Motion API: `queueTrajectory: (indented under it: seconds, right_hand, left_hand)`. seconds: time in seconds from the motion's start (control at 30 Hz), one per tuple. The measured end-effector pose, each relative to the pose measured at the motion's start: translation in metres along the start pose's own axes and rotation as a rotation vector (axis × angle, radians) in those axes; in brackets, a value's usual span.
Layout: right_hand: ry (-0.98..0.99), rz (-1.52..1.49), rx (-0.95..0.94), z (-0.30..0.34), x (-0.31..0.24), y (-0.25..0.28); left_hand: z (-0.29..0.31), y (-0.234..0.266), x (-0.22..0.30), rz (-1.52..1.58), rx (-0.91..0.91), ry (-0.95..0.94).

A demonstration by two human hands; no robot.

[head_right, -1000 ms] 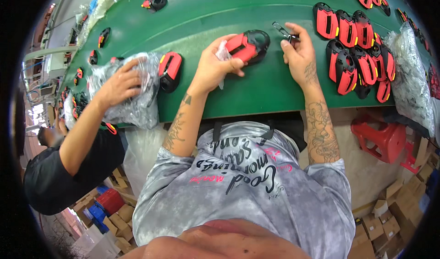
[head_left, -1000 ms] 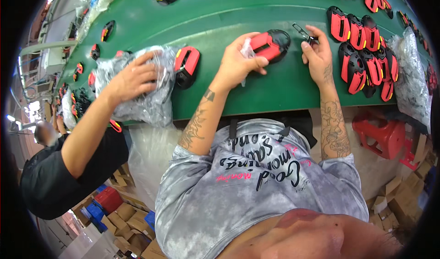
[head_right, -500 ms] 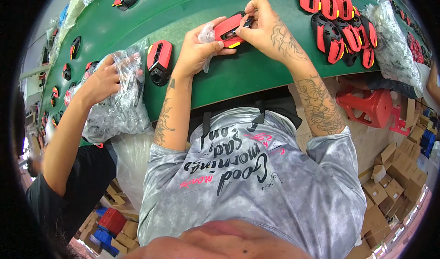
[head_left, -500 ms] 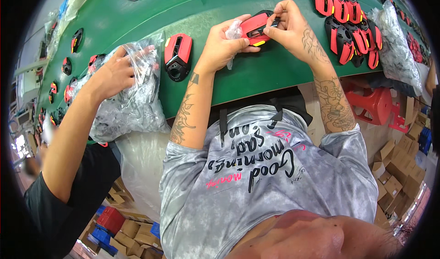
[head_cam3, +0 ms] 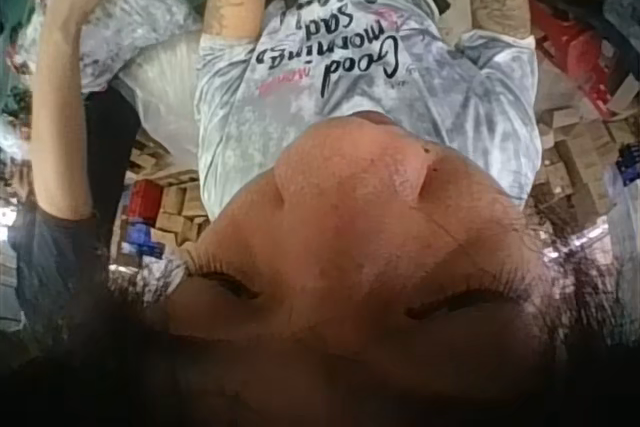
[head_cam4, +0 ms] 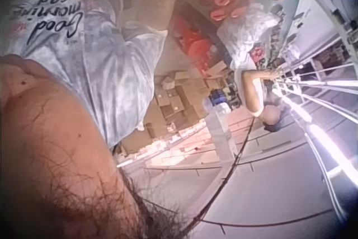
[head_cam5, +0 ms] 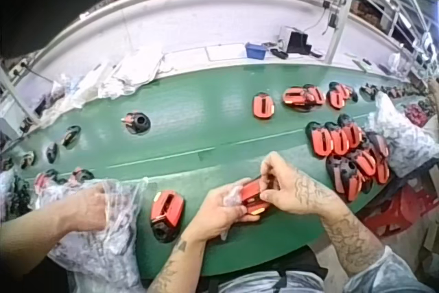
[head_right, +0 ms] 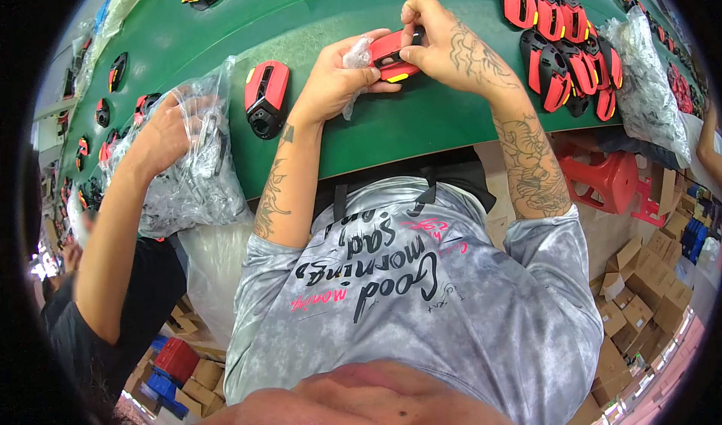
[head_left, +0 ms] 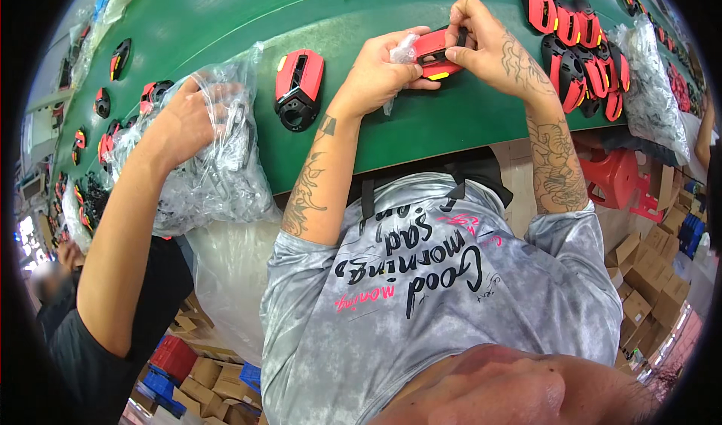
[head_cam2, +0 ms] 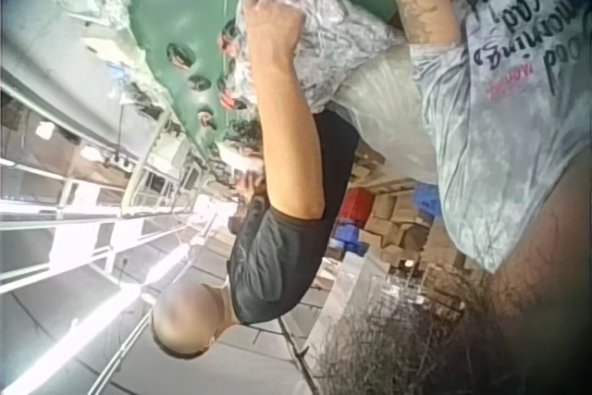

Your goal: The person assembles small black components into red electronic housings by hand.

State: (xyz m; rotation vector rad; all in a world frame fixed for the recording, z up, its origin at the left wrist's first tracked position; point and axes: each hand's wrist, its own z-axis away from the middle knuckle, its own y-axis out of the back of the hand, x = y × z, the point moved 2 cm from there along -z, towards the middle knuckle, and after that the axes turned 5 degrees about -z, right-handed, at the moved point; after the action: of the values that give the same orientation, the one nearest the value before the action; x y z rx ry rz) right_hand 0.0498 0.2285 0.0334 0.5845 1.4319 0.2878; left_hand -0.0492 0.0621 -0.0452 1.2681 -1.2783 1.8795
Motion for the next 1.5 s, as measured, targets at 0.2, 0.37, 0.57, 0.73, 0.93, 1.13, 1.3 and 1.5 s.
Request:
queueTrajectory:
  seconds: [0.2, 0.37, 0.57, 0.73, 0.93, 1.13, 1.3, 1.5]
  right_hand:
    - [-0.041, 0.092, -0.002, -0.002, -0.001, 0.007]
    - [0.044, 0.093, 0.006, -0.001, -0.003, -0.012]
    - [0.19, 0.61, 0.455, 0.016, 0.0, 0.007]
    - [0.19, 0.458, 0.502, 0.027, 0.0, -0.013]
    - [-0.067, -0.037, 0.389, 0.036, 0.026, -0.017]
    - [-0.094, 0.001, 0.259, 0.025, 0.016, -0.004]
    - [-0.112, 0.065, 0.298, 0.019, 0.018, -0.008]
    - [-0.049, 0.211, 0.384, 0.019, 0.035, -0.018]
  left_hand:
    - [-0.002, -0.003, 0.0, 0.024, 0.016, 0.023]
    - [0.0, -0.007, -0.003, -0.034, 0.082, 0.029]
    - [-0.002, -0.011, -0.009, -0.108, 0.162, -0.015]
    - [-0.002, -0.012, -0.006, -0.051, 0.19, -0.032]
    - [-0.002, -0.01, -0.005, -0.055, 0.143, -0.059]
    - [-0.001, -0.008, -0.001, -0.05, 0.121, -0.04]
    - [0.001, -0.007, -0.003, 0.003, 0.107, -0.037]
    - [-0.001, -0.011, -0.005, -0.078, 0.188, -0.055]
